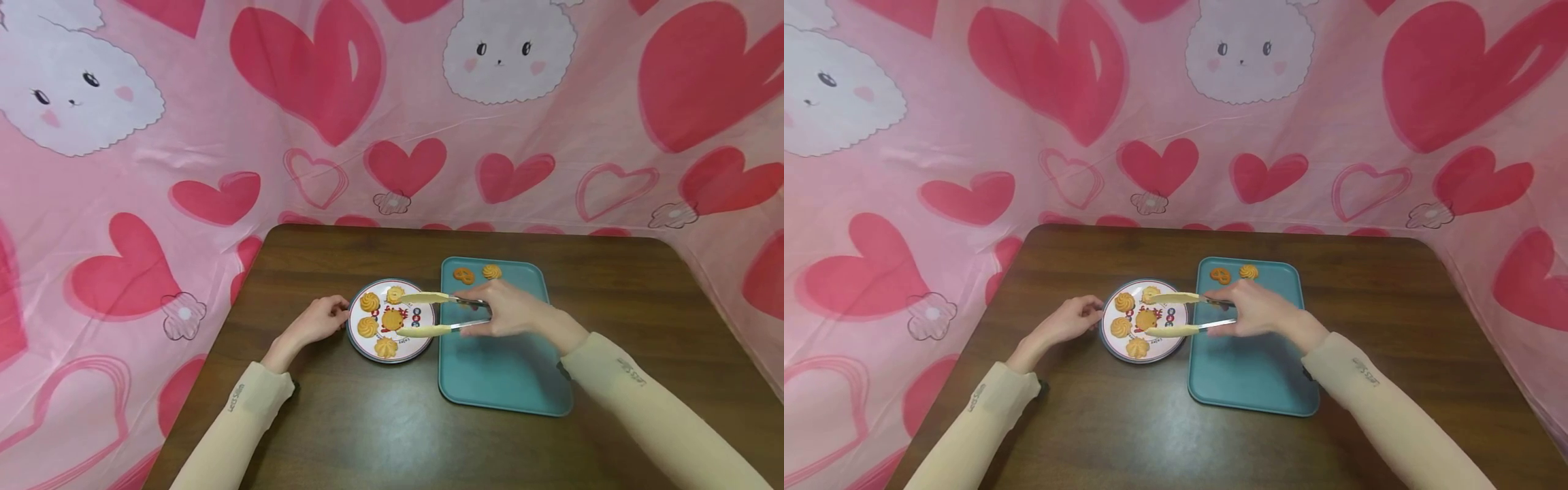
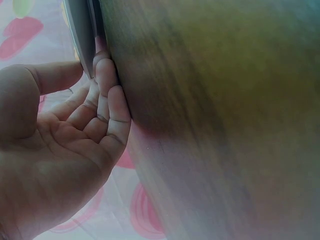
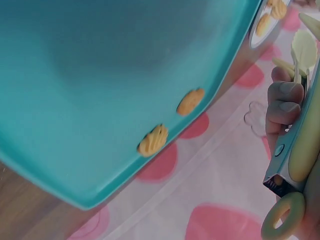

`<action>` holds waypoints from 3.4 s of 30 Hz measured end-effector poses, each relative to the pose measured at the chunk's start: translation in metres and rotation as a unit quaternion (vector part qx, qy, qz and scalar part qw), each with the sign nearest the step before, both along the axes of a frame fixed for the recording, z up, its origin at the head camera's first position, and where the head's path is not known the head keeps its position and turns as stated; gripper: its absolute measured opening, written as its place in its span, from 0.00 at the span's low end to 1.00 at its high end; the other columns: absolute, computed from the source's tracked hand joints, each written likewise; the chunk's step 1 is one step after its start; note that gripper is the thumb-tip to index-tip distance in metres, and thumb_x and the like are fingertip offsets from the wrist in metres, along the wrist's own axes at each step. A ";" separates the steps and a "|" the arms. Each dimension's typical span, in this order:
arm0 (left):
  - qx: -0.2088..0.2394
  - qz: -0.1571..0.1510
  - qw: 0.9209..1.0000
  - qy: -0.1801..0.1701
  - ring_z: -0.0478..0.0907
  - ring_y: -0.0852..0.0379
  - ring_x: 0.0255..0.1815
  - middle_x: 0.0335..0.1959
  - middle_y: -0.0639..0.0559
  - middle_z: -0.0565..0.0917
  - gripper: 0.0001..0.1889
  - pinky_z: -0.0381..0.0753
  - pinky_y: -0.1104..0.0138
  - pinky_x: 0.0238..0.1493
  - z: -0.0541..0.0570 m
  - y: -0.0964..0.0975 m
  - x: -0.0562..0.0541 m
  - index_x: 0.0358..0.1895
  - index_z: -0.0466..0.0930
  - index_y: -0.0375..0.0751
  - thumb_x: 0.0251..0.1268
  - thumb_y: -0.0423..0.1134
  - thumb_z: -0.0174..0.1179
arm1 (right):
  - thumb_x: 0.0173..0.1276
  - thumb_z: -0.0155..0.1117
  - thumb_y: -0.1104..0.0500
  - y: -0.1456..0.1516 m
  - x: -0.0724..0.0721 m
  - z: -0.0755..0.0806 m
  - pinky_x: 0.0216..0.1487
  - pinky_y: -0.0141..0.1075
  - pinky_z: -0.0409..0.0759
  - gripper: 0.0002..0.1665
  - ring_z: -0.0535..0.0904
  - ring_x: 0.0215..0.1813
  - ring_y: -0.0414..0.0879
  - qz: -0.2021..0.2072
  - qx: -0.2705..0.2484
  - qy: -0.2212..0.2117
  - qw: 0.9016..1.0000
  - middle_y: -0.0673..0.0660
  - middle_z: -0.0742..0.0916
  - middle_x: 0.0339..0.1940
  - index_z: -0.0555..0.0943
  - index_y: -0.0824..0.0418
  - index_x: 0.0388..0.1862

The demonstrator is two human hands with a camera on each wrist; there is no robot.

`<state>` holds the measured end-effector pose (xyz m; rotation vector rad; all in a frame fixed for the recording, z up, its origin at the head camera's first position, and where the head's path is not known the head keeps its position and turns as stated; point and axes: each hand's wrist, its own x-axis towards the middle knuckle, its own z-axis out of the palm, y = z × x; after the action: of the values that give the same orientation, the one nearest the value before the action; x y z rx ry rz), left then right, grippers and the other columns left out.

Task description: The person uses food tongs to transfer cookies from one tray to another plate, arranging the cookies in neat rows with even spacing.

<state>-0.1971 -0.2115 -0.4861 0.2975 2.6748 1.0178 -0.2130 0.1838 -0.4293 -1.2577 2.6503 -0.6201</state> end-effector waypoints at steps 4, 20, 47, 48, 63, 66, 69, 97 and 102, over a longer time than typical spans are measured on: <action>-0.002 0.000 1.000 -0.002 0.76 0.57 0.27 0.26 0.52 0.80 0.13 0.74 0.64 0.31 0.000 0.000 0.000 0.53 0.80 0.34 0.72 0.38 0.58 | 0.56 0.72 0.31 0.010 -0.005 0.002 0.23 0.33 0.69 0.45 0.64 0.19 0.35 -0.022 0.002 0.005 1.000 0.48 0.84 0.31 0.80 0.59 0.64; 0.000 0.005 1.000 -0.005 0.76 0.57 0.27 0.27 0.51 0.80 0.13 0.73 0.64 0.30 0.000 0.000 0.001 0.53 0.80 0.34 0.73 0.38 0.58 | 0.53 0.77 0.35 0.055 -0.022 0.001 0.20 0.34 0.64 0.46 0.60 0.15 0.37 -0.108 0.000 0.034 0.994 0.46 0.81 0.23 0.80 0.62 0.64; -0.001 0.001 1.000 0.002 0.76 0.57 0.27 0.26 0.52 0.80 0.13 0.74 0.64 0.30 -0.002 0.001 0.001 0.53 0.80 0.33 0.72 0.38 0.59 | 0.57 0.74 0.37 0.089 -0.030 -0.027 0.52 0.58 0.78 0.49 0.82 0.48 0.54 -0.215 0.038 0.009 0.976 0.65 0.85 0.56 0.73 0.65 0.69; -0.001 0.000 1.000 0.002 0.76 0.57 0.27 0.26 0.52 0.80 0.13 0.74 0.64 0.30 -0.002 0.000 0.001 0.53 0.80 0.33 0.72 0.38 0.58 | 0.58 0.74 0.37 0.089 -0.030 -0.028 0.52 0.58 0.78 0.49 0.82 0.49 0.55 -0.214 0.039 0.007 0.976 0.65 0.85 0.56 0.73 0.65 0.69; 0.004 0.001 1.000 -0.002 0.76 0.57 0.27 0.27 0.52 0.80 0.13 0.74 0.64 0.30 -0.003 0.000 0.000 0.53 0.80 0.34 0.72 0.38 0.59 | 0.61 0.70 0.36 0.090 -0.031 -0.035 0.53 0.58 0.78 0.47 0.82 0.54 0.60 -0.196 0.040 0.011 0.980 0.66 0.84 0.58 0.74 0.66 0.68; 0.004 0.001 1.000 -0.003 0.76 0.57 0.27 0.27 0.52 0.80 0.13 0.74 0.64 0.30 -0.002 0.000 0.001 0.53 0.80 0.34 0.72 0.38 0.58 | 0.62 0.71 0.37 0.089 -0.032 -0.036 0.52 0.58 0.78 0.46 0.83 0.52 0.58 -0.192 0.038 0.015 0.981 0.66 0.84 0.58 0.75 0.66 0.68; 0.005 0.001 1.000 -0.006 0.76 0.57 0.28 0.27 0.52 0.80 0.14 0.74 0.64 0.30 -0.002 0.000 0.001 0.53 0.80 0.34 0.72 0.38 0.59 | 0.61 0.71 0.38 0.088 -0.033 -0.037 0.50 0.55 0.80 0.45 0.84 0.45 0.53 -0.189 0.037 0.016 0.981 0.64 0.86 0.54 0.75 0.65 0.68; 0.000 0.001 1.000 0.001 0.77 0.58 0.27 0.26 0.53 0.81 0.13 0.74 0.64 0.30 -0.003 -0.001 -0.001 0.52 0.80 0.34 0.72 0.38 0.59 | 0.63 0.71 0.40 0.088 -0.036 -0.039 0.26 0.37 0.69 0.41 0.70 0.23 0.42 -0.177 0.034 0.008 0.984 0.46 0.78 0.18 0.77 0.67 0.66; -0.001 0.000 1.000 -0.002 0.77 0.57 0.27 0.27 0.52 0.81 0.13 0.74 0.65 0.29 -0.004 -0.002 -0.002 0.53 0.80 0.34 0.72 0.39 0.58 | 0.63 0.71 0.40 0.089 -0.036 -0.038 0.21 0.37 0.64 0.41 0.64 0.18 0.42 -0.179 0.035 0.001 0.983 0.47 0.74 0.14 0.76 0.66 0.66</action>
<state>-0.1988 -0.2130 -0.4898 0.2929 2.6716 1.0150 -0.2491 0.2728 -0.4671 -0.7653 2.8956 -0.5618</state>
